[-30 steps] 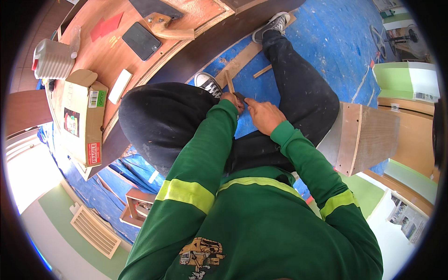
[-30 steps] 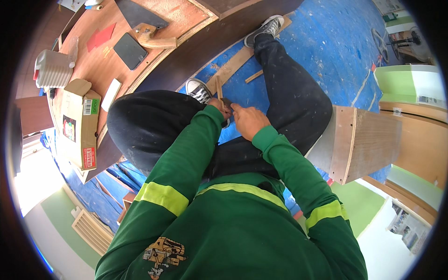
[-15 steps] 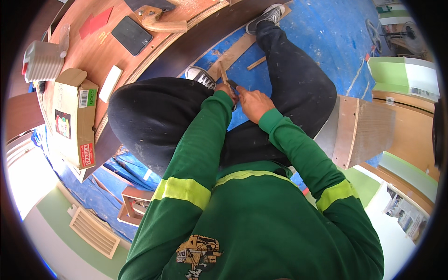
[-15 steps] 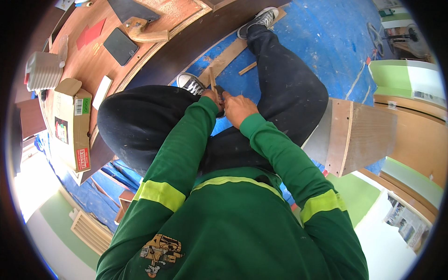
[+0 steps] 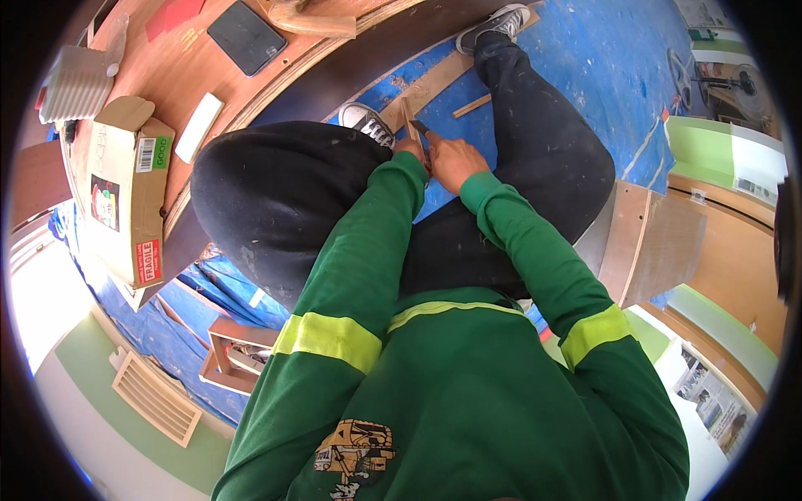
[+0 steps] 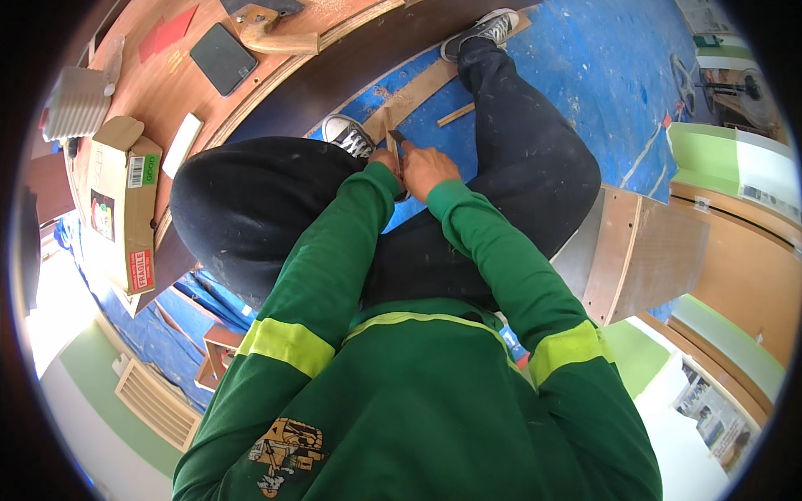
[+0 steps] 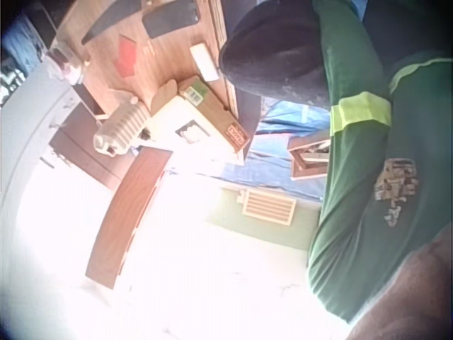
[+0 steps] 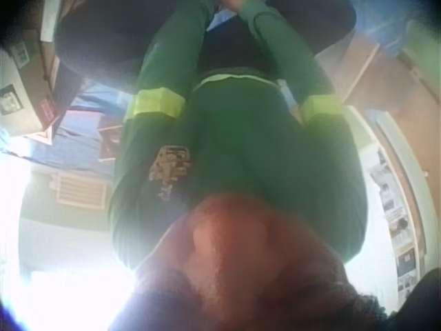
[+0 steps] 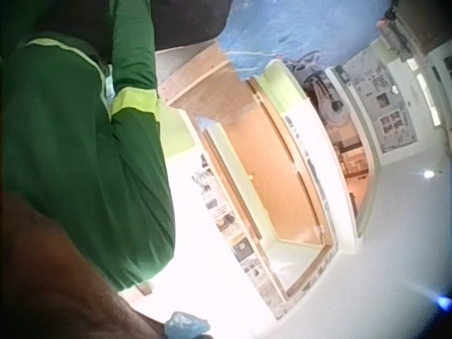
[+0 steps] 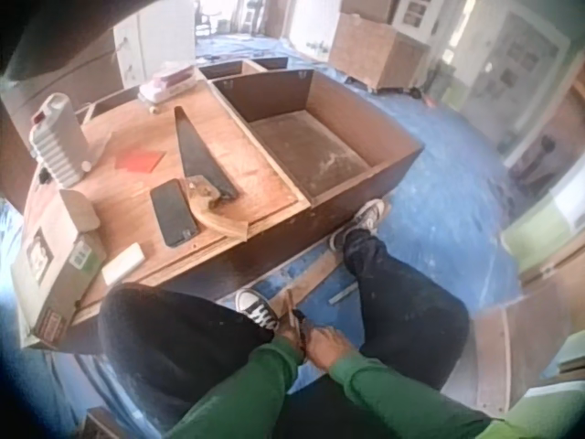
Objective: The person sits on the floor and uses a chisel to carve a small wooden piece. They then use a sanding block to smooth the edges of the wood.
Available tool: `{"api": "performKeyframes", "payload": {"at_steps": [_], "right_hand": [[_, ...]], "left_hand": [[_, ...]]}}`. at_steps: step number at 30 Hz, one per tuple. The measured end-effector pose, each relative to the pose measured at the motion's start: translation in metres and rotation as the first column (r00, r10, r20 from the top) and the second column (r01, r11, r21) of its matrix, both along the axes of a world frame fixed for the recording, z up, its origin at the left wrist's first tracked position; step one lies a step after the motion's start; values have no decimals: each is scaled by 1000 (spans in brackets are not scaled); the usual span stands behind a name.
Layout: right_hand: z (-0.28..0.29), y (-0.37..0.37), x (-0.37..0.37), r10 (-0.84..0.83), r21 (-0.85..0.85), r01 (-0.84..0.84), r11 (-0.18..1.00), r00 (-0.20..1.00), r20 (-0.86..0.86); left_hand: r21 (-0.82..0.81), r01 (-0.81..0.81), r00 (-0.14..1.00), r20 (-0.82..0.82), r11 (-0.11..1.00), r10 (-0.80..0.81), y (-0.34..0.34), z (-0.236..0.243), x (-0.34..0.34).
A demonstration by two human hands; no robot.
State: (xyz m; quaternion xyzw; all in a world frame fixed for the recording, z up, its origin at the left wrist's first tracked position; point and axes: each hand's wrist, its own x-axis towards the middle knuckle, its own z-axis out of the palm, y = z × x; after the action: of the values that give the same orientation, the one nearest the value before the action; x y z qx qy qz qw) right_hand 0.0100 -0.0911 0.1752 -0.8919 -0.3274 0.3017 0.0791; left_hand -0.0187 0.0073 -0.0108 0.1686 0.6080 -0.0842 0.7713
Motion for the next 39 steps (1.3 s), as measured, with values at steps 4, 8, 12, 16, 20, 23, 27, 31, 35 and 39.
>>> {"api": "performKeyframes", "payload": {"at_steps": [4,8,12,16,20,23,27,31,35,39], "right_hand": [[2,-2,1,11,27,-12,1000,999,33],[6,-10,-7,-28,120,22,993,998,52],[9,-15,-13,-18,26,16,1000,999,50],[4,-10,-7,-3,23,2,1000,1000,25],[-2,-2,3,24,27,-24,999,999,25],[-1,1,3,34,3,-34,999,999,15],[6,6,5,-8,65,8,998,1000,9],[6,2,1,1,-50,-2,999,1000,-15],[1,-2,0,-5,-13,5,1000,1000,-13],[1,-8,-3,16,-17,-15,1000,1000,23]], "left_hand": [[-35,-127,992,-3,991,127,3,6,4],[-170,-191,976,-136,967,169,14,17,11],[-162,-181,981,-99,970,166,7,23,8],[-164,-130,990,-77,978,119,-2,6,-3],[-226,-38,999,-18,973,35,7,-18,0],[-50,67,998,20,996,-66,5,-19,-1],[-130,32,999,9,991,-31,4,-1,-3],[-165,-171,981,-119,971,153,6,18,-2],[-197,-117,984,-155,973,87,11,30,2],[-185,-145,985,-122,972,124,9,30,-4]]}}
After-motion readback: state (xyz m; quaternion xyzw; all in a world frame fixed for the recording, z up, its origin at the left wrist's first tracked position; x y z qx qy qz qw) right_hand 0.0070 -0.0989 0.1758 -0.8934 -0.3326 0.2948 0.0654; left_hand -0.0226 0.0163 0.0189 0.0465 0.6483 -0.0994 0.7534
